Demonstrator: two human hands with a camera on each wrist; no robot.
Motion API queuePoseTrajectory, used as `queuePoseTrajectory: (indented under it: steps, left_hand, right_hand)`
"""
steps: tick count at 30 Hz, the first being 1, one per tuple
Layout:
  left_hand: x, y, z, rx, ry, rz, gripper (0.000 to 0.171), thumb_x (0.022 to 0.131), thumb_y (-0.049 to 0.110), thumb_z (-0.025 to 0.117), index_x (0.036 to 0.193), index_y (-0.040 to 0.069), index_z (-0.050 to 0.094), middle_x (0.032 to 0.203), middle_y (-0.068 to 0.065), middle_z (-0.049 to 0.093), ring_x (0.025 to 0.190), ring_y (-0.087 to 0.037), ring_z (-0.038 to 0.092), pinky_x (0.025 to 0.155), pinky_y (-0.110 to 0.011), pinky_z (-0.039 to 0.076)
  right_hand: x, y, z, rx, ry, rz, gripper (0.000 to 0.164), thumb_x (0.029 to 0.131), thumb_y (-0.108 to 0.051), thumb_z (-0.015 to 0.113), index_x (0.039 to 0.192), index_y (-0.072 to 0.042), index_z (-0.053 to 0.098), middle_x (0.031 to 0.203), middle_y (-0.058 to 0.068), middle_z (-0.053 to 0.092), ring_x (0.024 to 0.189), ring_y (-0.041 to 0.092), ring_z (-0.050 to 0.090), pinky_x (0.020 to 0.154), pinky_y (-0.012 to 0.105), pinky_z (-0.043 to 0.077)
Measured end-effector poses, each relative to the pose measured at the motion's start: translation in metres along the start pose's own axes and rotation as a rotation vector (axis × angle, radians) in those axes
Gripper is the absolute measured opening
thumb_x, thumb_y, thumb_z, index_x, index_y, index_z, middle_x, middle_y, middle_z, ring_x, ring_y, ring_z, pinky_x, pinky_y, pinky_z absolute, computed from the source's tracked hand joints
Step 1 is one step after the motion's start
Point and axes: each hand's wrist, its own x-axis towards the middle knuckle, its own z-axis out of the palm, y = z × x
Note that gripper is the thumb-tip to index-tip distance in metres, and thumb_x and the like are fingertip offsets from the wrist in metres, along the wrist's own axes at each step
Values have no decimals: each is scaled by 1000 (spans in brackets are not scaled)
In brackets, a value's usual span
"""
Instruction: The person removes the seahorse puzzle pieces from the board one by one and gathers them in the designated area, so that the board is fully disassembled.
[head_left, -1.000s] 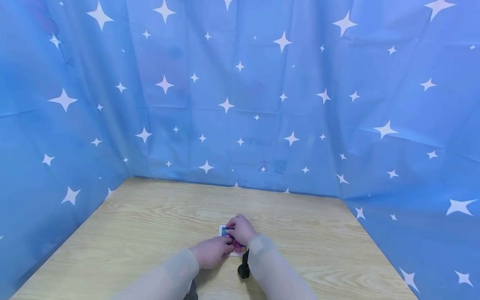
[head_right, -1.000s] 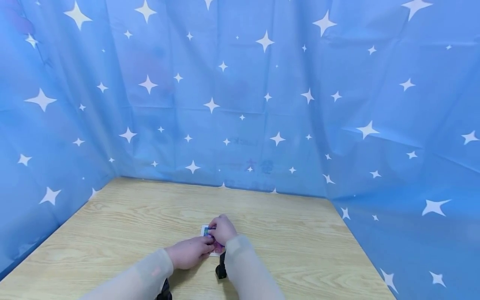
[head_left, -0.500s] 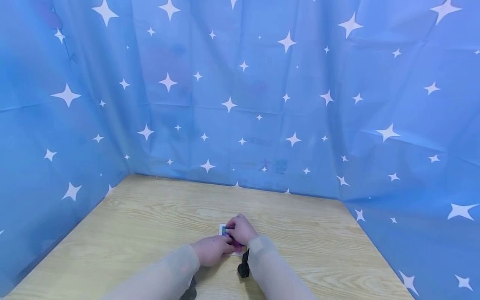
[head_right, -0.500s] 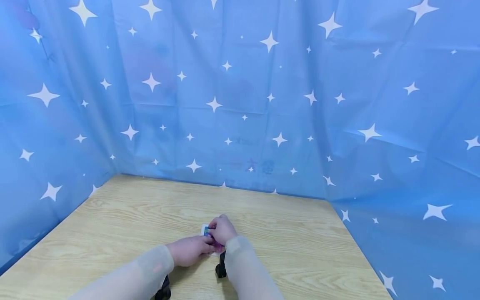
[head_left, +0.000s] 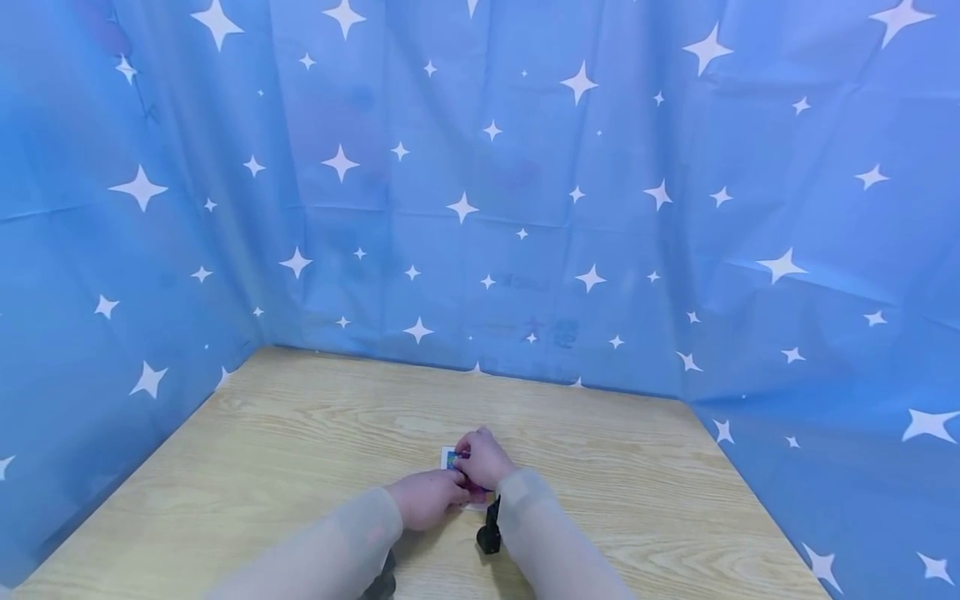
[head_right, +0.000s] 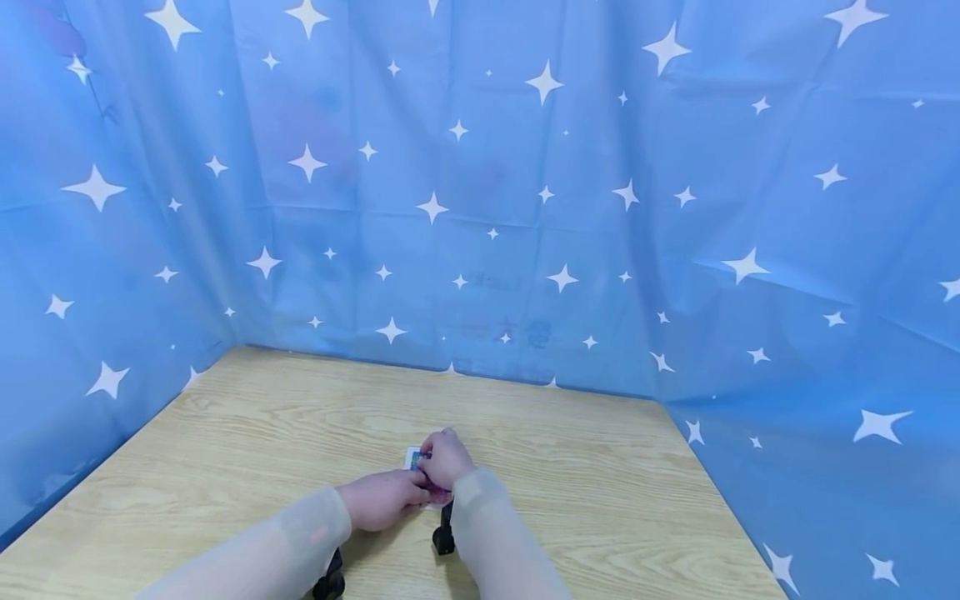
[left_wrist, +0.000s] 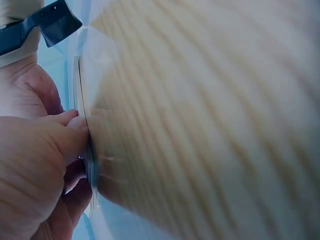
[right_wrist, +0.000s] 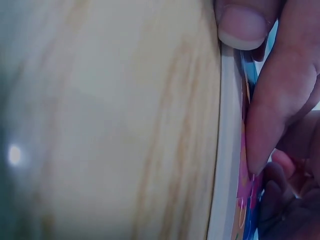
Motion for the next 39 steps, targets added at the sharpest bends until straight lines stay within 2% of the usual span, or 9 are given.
queuePoseTrajectory:
  steps: [8,15,18,24,29,39]
  left_hand:
    - [0,-1,-1,14,5,20,19,95,10,58,108,9,72,100,2,59,95,-6,56,87,-20,48]
    - [0,-1,-3,4,-21,33,28,95,8,56,120,10,69,110,0,61,99,-5,54,88,-19,47]
    - [0,0,-4,4,-26,28,26,95,8,56,118,10,69,108,0,61,98,-6,55,88,-20,48]
    - [-1,0,-3,2,-30,19,31,96,8,54,124,11,66,118,-2,61,113,-12,56,99,-23,45]
    - [-2,1,-5,-14,-57,-8,29,97,8,53,123,10,67,118,1,61,114,-10,55,98,-22,45]
    - [-2,1,-5,-53,-80,-35,30,99,12,50,125,11,65,125,1,59,120,-13,53,102,-25,43]
  right_hand:
    - [0,-2,-1,-2,-21,9,13,91,-13,66,101,-5,62,103,8,45,89,20,52,85,41,48]
    - [3,-1,-5,41,-34,2,14,91,-9,66,102,-2,60,102,9,52,91,20,54,84,42,49]
    - [5,2,-5,55,-34,-1,16,91,-9,66,104,-3,60,100,6,56,92,19,55,85,41,49]
    - [8,7,-4,123,-43,-26,13,91,-4,64,103,-2,66,94,5,60,89,18,57,83,40,51]
    - [9,9,-4,152,-42,-34,9,92,-4,62,100,-5,65,95,4,59,87,18,57,80,39,51]
    - [6,11,-5,202,-17,8,9,93,-7,62,101,-7,65,89,1,59,80,16,56,71,33,50]
